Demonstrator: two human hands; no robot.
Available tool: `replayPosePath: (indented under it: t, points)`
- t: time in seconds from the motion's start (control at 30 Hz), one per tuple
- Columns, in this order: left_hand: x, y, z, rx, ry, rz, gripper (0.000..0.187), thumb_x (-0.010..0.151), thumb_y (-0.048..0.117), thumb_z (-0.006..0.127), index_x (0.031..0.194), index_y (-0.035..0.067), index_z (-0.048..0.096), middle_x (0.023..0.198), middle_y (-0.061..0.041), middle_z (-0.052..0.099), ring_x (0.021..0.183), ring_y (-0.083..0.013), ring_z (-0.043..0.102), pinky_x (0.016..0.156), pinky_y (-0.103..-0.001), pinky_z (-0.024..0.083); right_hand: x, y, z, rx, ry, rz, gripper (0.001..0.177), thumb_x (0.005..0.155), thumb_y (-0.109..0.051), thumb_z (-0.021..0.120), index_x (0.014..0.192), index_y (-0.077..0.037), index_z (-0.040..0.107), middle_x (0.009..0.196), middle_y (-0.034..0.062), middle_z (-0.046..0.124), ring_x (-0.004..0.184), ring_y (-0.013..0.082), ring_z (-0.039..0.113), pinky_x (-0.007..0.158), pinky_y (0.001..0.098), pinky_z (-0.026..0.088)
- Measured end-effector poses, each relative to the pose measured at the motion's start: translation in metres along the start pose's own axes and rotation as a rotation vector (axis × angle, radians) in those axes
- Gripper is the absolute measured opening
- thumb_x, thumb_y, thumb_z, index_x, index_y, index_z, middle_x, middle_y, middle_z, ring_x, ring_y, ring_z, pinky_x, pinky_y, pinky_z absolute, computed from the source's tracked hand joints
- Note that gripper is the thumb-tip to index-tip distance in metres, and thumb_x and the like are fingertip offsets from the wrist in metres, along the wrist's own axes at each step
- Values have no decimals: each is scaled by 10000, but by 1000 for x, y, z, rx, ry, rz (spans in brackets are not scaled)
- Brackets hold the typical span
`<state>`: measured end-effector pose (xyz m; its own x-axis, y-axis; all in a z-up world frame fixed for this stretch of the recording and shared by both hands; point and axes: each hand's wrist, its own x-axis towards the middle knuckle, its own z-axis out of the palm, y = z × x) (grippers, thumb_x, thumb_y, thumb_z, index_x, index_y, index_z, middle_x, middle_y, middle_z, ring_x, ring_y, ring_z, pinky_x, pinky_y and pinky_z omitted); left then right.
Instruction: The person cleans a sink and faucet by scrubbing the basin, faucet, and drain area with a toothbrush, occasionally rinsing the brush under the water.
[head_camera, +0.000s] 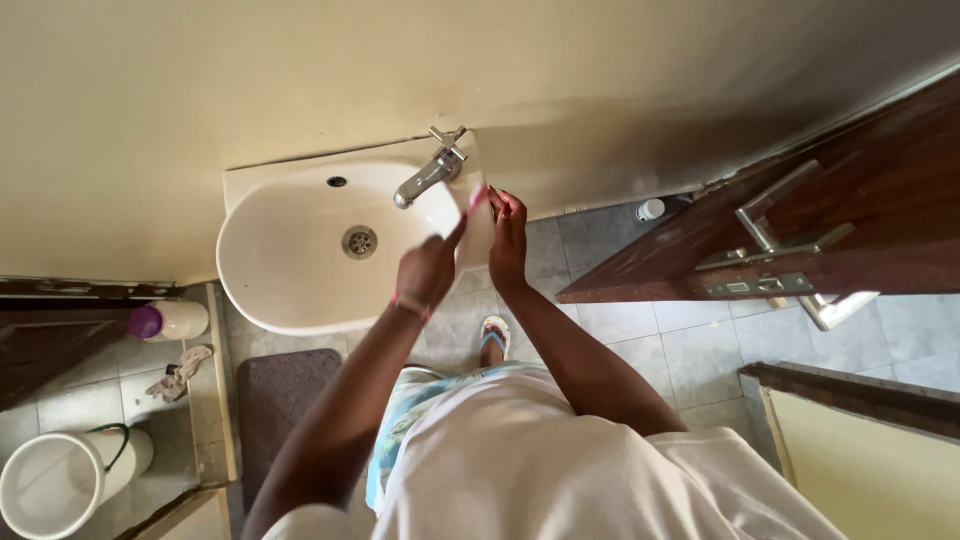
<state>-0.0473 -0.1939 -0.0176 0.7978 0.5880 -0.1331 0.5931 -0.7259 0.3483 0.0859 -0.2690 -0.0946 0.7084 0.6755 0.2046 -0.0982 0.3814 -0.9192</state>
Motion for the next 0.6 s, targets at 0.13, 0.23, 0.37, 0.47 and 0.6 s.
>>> replayPosePath:
  t: [0.13,0.23,0.37,0.47,0.6]
  points:
    - [-37,7,3,-82,95,35,635,970,65,469,1551,316,420,888,-166,689,718,-367,702,677,-500,577,-1,-7,-3,-127,-11,-1,435,1168,-288,280,1483,5,347,1564,245,466,1473,293,451,1255,419,306]
    - [8,1,-8,-67,94,-130,704,937,15,455,1590,270,390,896,-194,684,722,-378,696,638,-504,572,-4,-6,-2,26,-55,-3,446,1169,-287,298,1502,8,327,1585,255,423,1510,304,400,1276,428,276]
    - [-13,13,4,-129,115,-126,649,946,34,488,1543,288,472,869,-216,689,750,-395,687,678,-517,556,-1,-1,-6,-31,-42,54,477,1160,-308,304,1513,12,323,1589,257,424,1506,311,389,1273,429,269]
    - [-62,10,11,-240,165,-87,557,973,71,513,1477,304,554,865,-202,701,791,-391,692,709,-523,542,-6,5,-11,-22,-114,11,498,1162,-327,305,1534,5,292,1604,239,396,1532,299,352,1295,414,233]
    - [-37,18,12,-201,207,-203,581,945,57,507,1473,294,549,858,-179,706,782,-383,699,701,-516,550,2,6,-15,26,-93,71,515,1150,-339,292,1531,7,298,1608,231,394,1527,296,361,1281,410,248]
